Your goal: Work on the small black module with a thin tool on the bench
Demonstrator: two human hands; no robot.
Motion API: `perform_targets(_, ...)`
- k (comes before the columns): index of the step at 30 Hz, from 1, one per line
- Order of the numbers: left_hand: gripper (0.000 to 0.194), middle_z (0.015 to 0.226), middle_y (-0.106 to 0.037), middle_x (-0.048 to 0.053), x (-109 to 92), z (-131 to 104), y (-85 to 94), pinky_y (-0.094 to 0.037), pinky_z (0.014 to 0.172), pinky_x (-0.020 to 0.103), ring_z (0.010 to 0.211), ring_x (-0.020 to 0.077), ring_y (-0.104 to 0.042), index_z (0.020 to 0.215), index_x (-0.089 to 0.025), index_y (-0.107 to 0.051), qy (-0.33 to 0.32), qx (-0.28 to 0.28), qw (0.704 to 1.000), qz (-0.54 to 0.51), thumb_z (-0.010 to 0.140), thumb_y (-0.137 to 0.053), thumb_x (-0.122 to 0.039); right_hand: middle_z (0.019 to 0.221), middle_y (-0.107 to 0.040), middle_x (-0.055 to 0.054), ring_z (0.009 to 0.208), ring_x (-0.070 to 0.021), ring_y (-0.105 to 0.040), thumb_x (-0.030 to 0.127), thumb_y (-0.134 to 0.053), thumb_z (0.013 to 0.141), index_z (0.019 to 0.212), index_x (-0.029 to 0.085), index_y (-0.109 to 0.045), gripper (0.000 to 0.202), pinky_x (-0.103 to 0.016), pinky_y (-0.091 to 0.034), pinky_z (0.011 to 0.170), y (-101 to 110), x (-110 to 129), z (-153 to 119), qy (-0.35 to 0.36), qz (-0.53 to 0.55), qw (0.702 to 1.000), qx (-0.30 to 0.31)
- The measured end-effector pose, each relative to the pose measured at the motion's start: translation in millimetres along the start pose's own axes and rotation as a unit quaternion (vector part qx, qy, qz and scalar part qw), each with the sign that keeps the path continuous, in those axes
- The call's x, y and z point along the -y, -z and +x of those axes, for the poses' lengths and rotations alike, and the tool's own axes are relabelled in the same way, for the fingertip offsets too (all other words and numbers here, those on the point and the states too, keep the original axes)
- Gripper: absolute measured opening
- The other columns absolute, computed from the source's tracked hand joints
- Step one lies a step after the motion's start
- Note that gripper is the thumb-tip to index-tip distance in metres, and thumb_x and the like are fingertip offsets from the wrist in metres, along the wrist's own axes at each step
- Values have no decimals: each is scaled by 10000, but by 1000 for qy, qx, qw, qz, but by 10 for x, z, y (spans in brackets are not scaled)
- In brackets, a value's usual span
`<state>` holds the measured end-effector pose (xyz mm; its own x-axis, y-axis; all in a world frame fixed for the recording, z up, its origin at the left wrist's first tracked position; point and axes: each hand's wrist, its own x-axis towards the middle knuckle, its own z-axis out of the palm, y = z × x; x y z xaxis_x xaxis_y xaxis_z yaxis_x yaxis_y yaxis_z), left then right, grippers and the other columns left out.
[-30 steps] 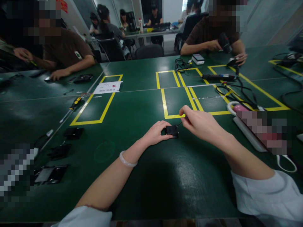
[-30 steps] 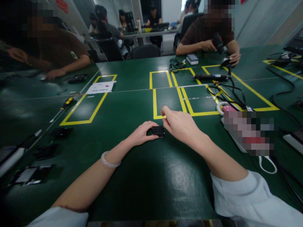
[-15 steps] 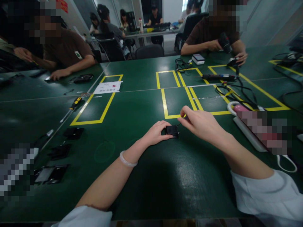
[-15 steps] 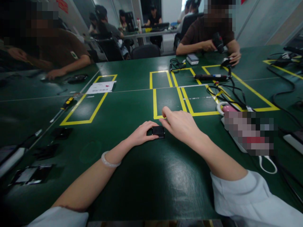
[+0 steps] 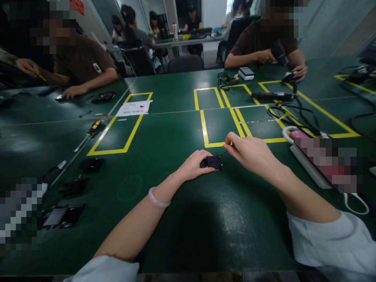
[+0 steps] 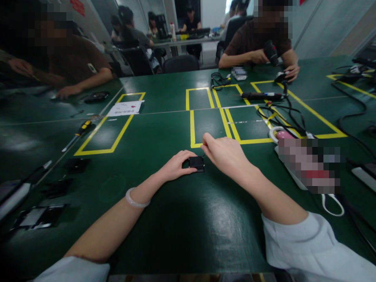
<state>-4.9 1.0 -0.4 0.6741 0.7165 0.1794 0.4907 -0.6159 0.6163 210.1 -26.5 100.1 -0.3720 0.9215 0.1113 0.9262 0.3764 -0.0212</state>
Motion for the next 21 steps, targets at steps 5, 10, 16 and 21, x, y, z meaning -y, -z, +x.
perform_targets(5,392,1130,-611,69,-1,-2,-1,-429,919,357,1052,233,-550,1151,-214,-572,8,3,1000,-4,846,-635,-452,823,-694,-44,686,-190,-624,309,-331,949,1071,192,-486,229,-271,-256,531,-2,-2,-13,22,35,999,-7)
perform_targets(10,391,1129,-611,72,-5,1,-2,-429,923,363,1057,237,-548,1145,-213,-572,9,3,1000,-5,845,-634,-456,821,-693,-38,691,-190,-626,329,-376,931,1070,197,-483,219,-272,-272,547,4,-4,-14,15,42,999,-20)
perform_targets(16,391,1122,-613,68,1,1,-3,-431,907,351,1040,229,-549,1152,-207,-573,2,-1,1000,-1,848,-637,-444,761,-684,-39,652,-196,-619,363,-319,966,1004,202,-511,253,-275,-238,522,3,2,6,4,14,1000,1)
perform_targets(21,379,1128,-612,71,-6,1,1,-431,921,362,1055,237,-548,1148,-216,-574,9,3,1000,-4,848,-633,-439,841,-695,-41,678,-185,-619,296,-358,930,1097,194,-472,227,-269,-266,534,-5,-13,-19,21,51,998,-14)
